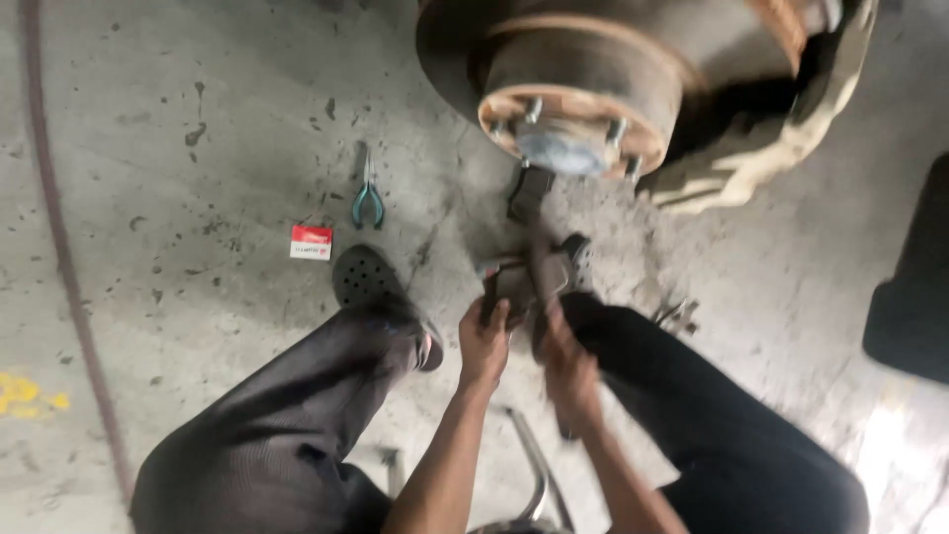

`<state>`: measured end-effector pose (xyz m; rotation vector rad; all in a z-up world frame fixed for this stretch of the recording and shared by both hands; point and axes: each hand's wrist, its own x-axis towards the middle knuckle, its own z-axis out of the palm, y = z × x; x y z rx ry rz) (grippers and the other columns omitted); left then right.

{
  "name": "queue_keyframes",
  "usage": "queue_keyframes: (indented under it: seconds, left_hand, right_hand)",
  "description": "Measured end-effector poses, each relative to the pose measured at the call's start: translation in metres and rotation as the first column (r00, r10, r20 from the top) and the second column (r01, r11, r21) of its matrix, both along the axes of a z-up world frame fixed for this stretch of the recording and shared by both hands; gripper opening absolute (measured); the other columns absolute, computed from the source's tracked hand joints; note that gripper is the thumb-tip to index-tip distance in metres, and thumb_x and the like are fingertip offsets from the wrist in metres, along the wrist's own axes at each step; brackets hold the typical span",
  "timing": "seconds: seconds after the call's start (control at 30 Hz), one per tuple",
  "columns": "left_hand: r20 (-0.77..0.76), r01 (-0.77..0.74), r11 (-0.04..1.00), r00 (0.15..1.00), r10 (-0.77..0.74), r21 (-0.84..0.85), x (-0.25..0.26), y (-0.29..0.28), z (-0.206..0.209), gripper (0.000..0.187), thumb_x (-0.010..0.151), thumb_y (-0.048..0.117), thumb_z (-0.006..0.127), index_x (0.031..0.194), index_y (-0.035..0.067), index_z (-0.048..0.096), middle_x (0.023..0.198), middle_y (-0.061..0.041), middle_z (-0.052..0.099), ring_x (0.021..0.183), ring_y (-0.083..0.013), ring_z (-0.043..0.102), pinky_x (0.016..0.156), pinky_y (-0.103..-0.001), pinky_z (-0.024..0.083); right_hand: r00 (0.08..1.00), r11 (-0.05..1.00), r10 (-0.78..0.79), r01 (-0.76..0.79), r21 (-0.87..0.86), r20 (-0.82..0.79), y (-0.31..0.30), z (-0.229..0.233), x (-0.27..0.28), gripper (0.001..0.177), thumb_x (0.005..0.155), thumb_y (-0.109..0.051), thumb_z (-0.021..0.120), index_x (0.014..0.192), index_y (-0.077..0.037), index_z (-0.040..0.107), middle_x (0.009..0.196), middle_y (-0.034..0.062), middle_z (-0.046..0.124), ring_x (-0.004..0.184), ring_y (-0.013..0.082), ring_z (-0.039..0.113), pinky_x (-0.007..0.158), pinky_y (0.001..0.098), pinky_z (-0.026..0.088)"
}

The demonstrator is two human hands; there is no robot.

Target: Filing and cleaning a brake pad while working on a vehicle's braking system.

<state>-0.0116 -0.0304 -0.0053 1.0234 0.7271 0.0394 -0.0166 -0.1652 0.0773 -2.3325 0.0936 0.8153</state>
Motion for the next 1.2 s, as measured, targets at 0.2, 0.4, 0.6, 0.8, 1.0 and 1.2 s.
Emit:
queue_keyframes:
  seconds: [0.2, 0.4, 0.6, 0.8, 1.0, 1.2]
  left_hand:
    - [0.064, -0.066, 0.986, 0.995, 0.076, -0.153, 0.011, 0.003, 0.018, 0.043, 0.093, 0.034, 0.068, 0.12, 0.002, 0.063, 0.107, -0.004, 0.073, 0.093, -0.0136, 0.067, 0.082, -0.031, 0.056]
    - [0.132, -0.025, 0.998, 0.991, 0.033, -0.064, 0.008, 0.004, 0.013, 0.045, 0.098, 0.036, 0.069, 0.116, -0.005, 0.067, 0.105, -0.008, 0.073, 0.091, -0.0149, 0.064, 0.079, -0.032, 0.052]
    - [0.149, -0.022, 0.997, 0.988, 0.033, -0.071, -0.012, 0.006, 0.023, 0.052, 0.099, 0.041, 0.071, 0.118, -0.008, 0.066, 0.102, -0.01, 0.072, 0.089, -0.0138, 0.06, 0.081, -0.031, 0.05]
    - [-0.029, 0.019, 1.0, 0.999, -0.019, 0.003, -0.005, 0.006, 0.018, 0.052, 0.093, 0.041, 0.071, 0.116, -0.006, 0.067, 0.099, -0.008, 0.074, 0.085, -0.0145, 0.066, 0.077, -0.032, 0.055]
    - [0.035, -0.018, 1.0, 0.999, 0.019, -0.016, 0.003, 0.004, 0.0, 0.048, 0.095, 0.035, 0.071, 0.115, -0.007, 0.065, 0.097, -0.008, 0.072, 0.085, -0.0151, 0.066, 0.077, -0.033, 0.056]
    - [0.061, 0.046, 0.998, 0.997, -0.044, -0.042, 0.012, 0.019, 0.014, 0.039, 0.097, 0.03, 0.068, 0.119, -0.002, 0.065, 0.099, -0.007, 0.074, 0.085, -0.015, 0.068, 0.081, -0.032, 0.056]
  right_hand:
    - [0.996, 0.998, 0.025, -0.02, -0.056, 0.087, 0.014, 0.03, -0.003, 0.06, 0.104, -0.022, 0.044, 0.162, -0.027, 0.031, 0.063, 0.023, 0.066, 0.051, 0.0232, 0.069, 0.057, 0.0401, 0.054]
    - [0.909, 0.996, 0.043, -0.072, 0.053, 0.414, 0.013, 0.025, 0.011, 0.059, 0.107, -0.013, 0.04, 0.164, -0.018, 0.024, 0.119, 0.026, 0.067, 0.059, 0.0262, 0.069, 0.049, 0.0382, 0.057]
    - [0.982, 0.98, -0.185, 0.187, -0.063, 0.04, 0.025, 0.052, 0.003, 0.06, 0.109, -0.019, 0.046, 0.165, -0.025, 0.027, 0.074, 0.0359, 0.068, 0.049, 0.0359, 0.063, 0.047, 0.0466, 0.049]
    - [0.969, 0.995, -0.081, 0.066, 0.072, 0.234, 0.016, 0.031, -0.005, 0.062, 0.099, -0.012, 0.044, 0.158, -0.024, 0.03, 0.1, 0.0277, 0.072, 0.05, 0.0306, 0.071, 0.043, 0.0437, 0.055]
    - [0.984, 1.0, 0.01, -0.007, -0.02, 0.175, -0.001, 0.005, -0.007, 0.065, 0.103, -0.015, 0.053, 0.164, -0.028, 0.034, 0.091, 0.0311, 0.073, 0.081, 0.0342, 0.074, 0.072, 0.042, 0.057]
    - [0.966, 0.966, -0.254, 0.255, -0.036, 0.042, 0.002, 0.058, 0.046, 0.059, 0.107, -0.019, 0.051, 0.163, -0.033, 0.037, 0.085, 0.0218, 0.071, 0.07, 0.0216, 0.061, 0.063, 0.0348, 0.053]
